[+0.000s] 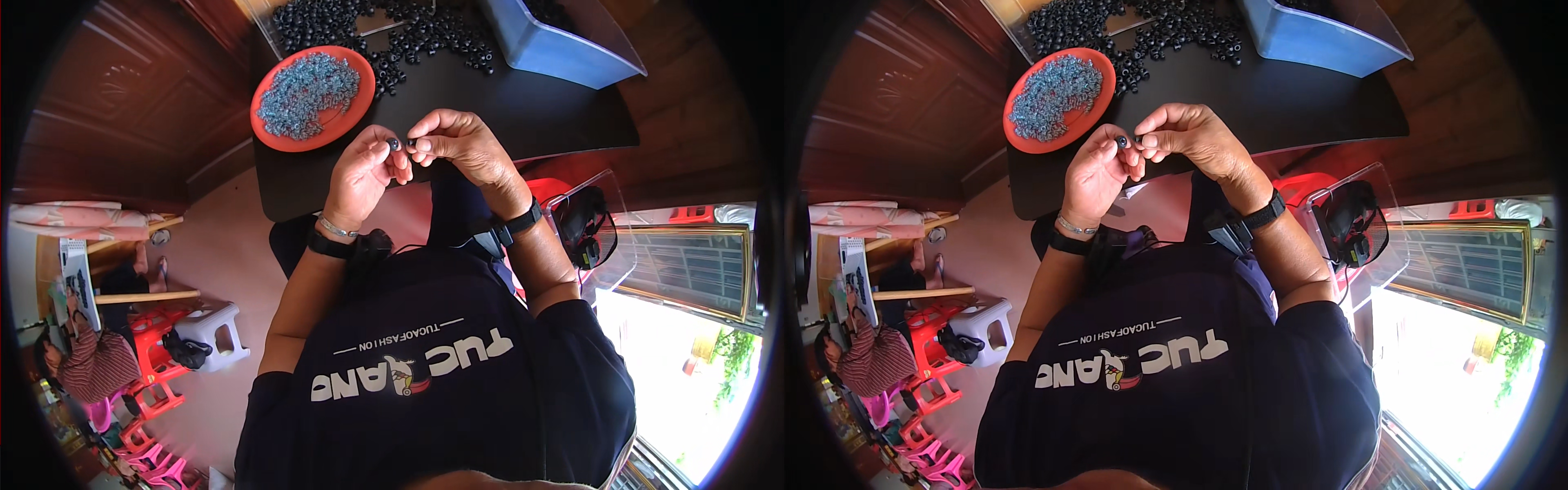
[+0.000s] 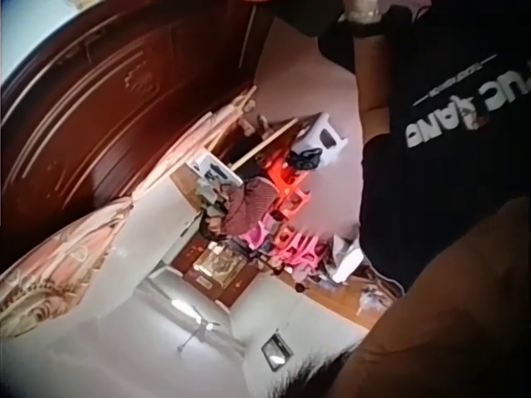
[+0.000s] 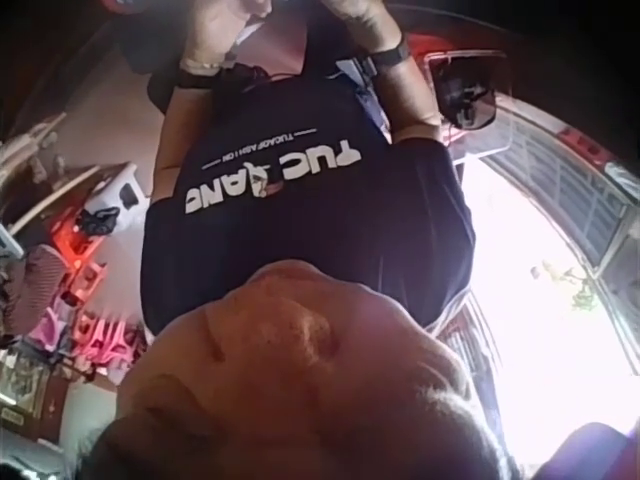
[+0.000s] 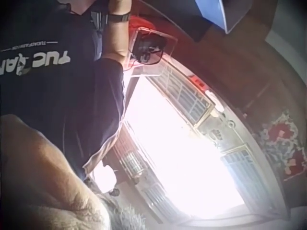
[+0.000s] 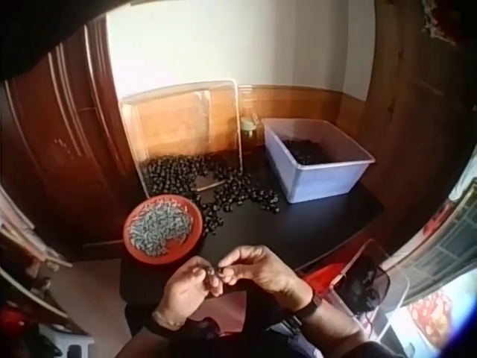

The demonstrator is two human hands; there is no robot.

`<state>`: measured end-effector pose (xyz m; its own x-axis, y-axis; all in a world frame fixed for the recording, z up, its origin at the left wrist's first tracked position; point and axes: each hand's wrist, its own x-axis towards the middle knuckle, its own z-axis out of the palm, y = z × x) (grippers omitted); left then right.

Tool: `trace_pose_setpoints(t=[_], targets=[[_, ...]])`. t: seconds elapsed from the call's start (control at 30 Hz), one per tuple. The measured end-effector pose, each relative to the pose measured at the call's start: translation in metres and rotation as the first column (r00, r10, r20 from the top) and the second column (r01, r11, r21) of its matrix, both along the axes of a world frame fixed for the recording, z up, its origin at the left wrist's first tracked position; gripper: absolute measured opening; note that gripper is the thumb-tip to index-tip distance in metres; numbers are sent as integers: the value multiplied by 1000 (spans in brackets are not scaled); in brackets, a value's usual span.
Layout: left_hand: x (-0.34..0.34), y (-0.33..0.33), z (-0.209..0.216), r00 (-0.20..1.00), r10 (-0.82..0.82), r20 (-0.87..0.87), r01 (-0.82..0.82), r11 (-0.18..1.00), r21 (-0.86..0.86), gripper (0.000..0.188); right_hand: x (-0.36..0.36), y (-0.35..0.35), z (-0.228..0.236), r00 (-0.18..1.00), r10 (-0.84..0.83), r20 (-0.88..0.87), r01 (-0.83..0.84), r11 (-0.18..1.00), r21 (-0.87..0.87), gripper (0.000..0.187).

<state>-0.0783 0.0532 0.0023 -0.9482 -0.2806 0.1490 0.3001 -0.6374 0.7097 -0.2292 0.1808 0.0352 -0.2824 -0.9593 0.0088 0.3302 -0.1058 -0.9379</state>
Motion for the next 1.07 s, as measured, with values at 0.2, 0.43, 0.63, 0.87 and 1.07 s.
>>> trace_pose_setpoints(t=[0.2, 0.43, 0.63, 0.87, 1.07], targets=[[1, 1, 0, 1000, 2, 29, -2, 1000, -3, 19, 7, 3, 5, 996, -22, -83, 22, 1000, -7, 14], [1, 1, 2, 999, -7, 32, 8, 999, -33, 20, 12, 7, 3, 993, -33, -112, 26, 997, -68, 13], [2, 2, 2, 999, 0, 46, 2, 999, -44, 20, 15, 11, 3, 990, -64, -125, 48, 990, -130, 15], [3, 2, 3, 998, -5, 60, 10, 996, -84, 23, 12, 13, -1, 982, -90, -163, 79, 994, -74, 14], [3, 2, 2, 997, -20, 75, 25, 997, -68, 20, 14, 10, 5, 976, -81, -200, 65, 994, -87, 14]])
